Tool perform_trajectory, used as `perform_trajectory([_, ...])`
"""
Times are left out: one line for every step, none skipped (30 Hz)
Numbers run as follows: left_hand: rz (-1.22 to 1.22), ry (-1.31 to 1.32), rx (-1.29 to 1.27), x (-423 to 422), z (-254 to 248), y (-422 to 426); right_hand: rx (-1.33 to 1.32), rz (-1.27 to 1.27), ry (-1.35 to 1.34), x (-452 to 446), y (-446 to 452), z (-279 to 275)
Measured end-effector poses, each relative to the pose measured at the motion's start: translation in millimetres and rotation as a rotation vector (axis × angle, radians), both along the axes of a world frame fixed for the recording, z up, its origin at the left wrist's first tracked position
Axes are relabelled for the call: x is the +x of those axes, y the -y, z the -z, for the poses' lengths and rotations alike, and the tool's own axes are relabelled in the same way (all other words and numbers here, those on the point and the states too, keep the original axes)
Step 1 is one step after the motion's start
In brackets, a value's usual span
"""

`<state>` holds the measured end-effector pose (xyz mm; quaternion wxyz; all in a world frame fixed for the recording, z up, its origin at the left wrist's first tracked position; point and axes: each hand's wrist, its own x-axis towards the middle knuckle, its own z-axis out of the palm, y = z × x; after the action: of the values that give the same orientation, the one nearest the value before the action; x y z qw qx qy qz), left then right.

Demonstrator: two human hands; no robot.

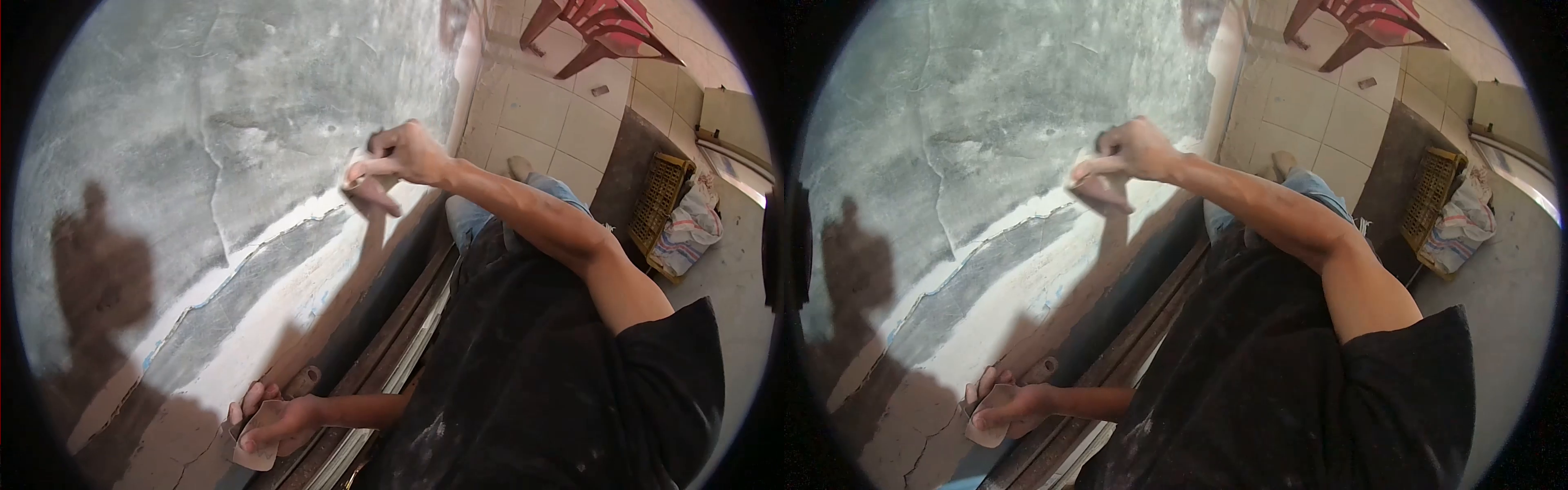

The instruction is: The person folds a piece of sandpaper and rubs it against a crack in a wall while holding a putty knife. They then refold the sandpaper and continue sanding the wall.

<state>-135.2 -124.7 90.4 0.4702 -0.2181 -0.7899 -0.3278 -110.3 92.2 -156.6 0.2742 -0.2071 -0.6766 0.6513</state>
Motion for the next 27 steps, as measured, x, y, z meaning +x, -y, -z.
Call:
perform_trajectory([0.002, 0.0, -0.018, -0.8, -0.6, 0.2, 0.0, -0.011, -0.01, -3.4, 0.7, -12.6])
perform_trajectory([0.001, 0.009, -0.017, 0.5, 0.0, 0.2, 0.004, -0.023, -0.025, -4.4, 1.4, -18.7])
perform_trajectory([0.002, 0.012, -0.011, 0.5, 0.4, -0.9, -0.025, -0.028, -0.022, -2.6, 0.5, -16.1])
perform_trajectory([-0.001, 0.012, -0.002, 0.7, -0.6, -0.9, -0.002, -0.016, 0.018, -1.5, 3.1, -2.9])
perform_trajectory([0.003, 0.015, 0.009, 0.4, -1.5, -0.1, 0.026, -0.006, 0.055, -1.1, 7.1, 18.3])
perform_trajectory([0.007, 0.017, 0.023, -0.2, -1.3, 0.5, 0.057, 0.004, 0.091, 0.2, 6.6, 29.7])
perform_trajectory([0.012, 0.019, 0.035, -1.0, -0.7, 0.5, -0.033, -0.049, 0.129, 3.6, 3.3, 25.2])
perform_trajectory([0.009, 0.005, 0.028, -1.0, -1.0, -0.9, 0.001, -0.053, 0.08, 2.4, 1.5, 19.9])
perform_trajectory([0.006, -0.004, 0.015, -0.5, -1.0, -3.3, 0.03, -0.057, 0.036, 0.7, 0.4, 13.0])
perform_trajectory([0.004, -0.006, -0.002, 0.8, -0.5, -3.5, 0.053, -0.061, -0.002, 0.5, 0.7, 4.4])
perform_trajectory([0.015, -0.003, -0.003, 1.0, -0.4, -1.8, 0.064, -0.097, -0.022, -0.7, -1.7, -14.2])
perform_trajectory([0.025, -0.008, 0.005, -0.1, 0.2, -1.2, 0.071, -0.067, -0.012, 0.0, 0.1, -9.6])
perform_trajectory([0.04, -0.017, 0.015, -2.2, -0.4, -0.1, 0.08, -0.032, -0.007, -1.9, 4.1, -0.3])
perform_trajectory([0.042, -0.002, 0.011, -2.2, -1.7, 0.2, 0.091, 0.002, -0.004, -4.4, 7.5, 11.8])
perform_trajectory([0.041, 0.01, 0.013, -1.0, -1.7, 0.2, 0.065, -0.002, 0.041, -6.0, 9.8, 37.8])
perform_trajectory([0.039, 0.022, 0.014, -0.1, -1.8, 0.6, 0.057, -0.035, 0.067, -1.8, 5.8, 32.3])
perform_trajectory([0.043, 0.016, 0.025, -1.4, -2.2, 1.8, 0.044, -0.066, 0.095, 3.2, 4.7, 26.2])
perform_trajectory([0.045, 0.014, 0.033, -2.8, -1.5, 3.5, 0.029, -0.098, 0.127, 7.6, 3.8, 18.1])
perform_trajectory([0.046, 0.016, 0.037, -2.8, -0.4, 5.4, 0.071, -0.069, 0.08, 3.6, 6.0, 7.2])
perform_trajectory([0.045, 0.025, 0.033, -1.1, -1.3, 6.8, 0.058, -0.078, 0.087, 5.5, 8.1, -0.3])
perform_trajectory([0.043, 0.029, 0.034, -0.4, -2.0, 4.6, 0.051, -0.086, 0.089, 6.6, 7.1, -8.1])
perform_trajectory([0.046, 0.023, 0.052, -1.3, -0.5, 1.8, 0.06, -0.09, 0.083, 4.5, 2.7, -12.0])
perform_trajectory([0.039, 0.026, 0.064, -1.4, -0.7, 0.5, 0.108, -0.01, 0.011, -2.1, 6.8, 8.2])
perform_trajectory([0.031, 0.03, 0.075, -0.5, -1.4, -0.6, 0.093, 0.001, 0.022, -2.5, 10.9, 27.0])
perform_trajectory([0.024, 0.031, 0.092, -0.4, -0.8, -1.6, 0.085, 0.013, 0.031, 0.0, 7.9, 29.6])
perform_trajectory([0.027, 0.022, 0.085, -1.2, -0.9, -0.4, 0.074, 0.026, 0.041, 0.0, 5.2, 32.5])
perform_trajectory([0.03, 0.016, 0.075, -1.5, -1.1, 2.6, 0.033, 0.029, 0.027, 0.9, 7.9, 34.8])
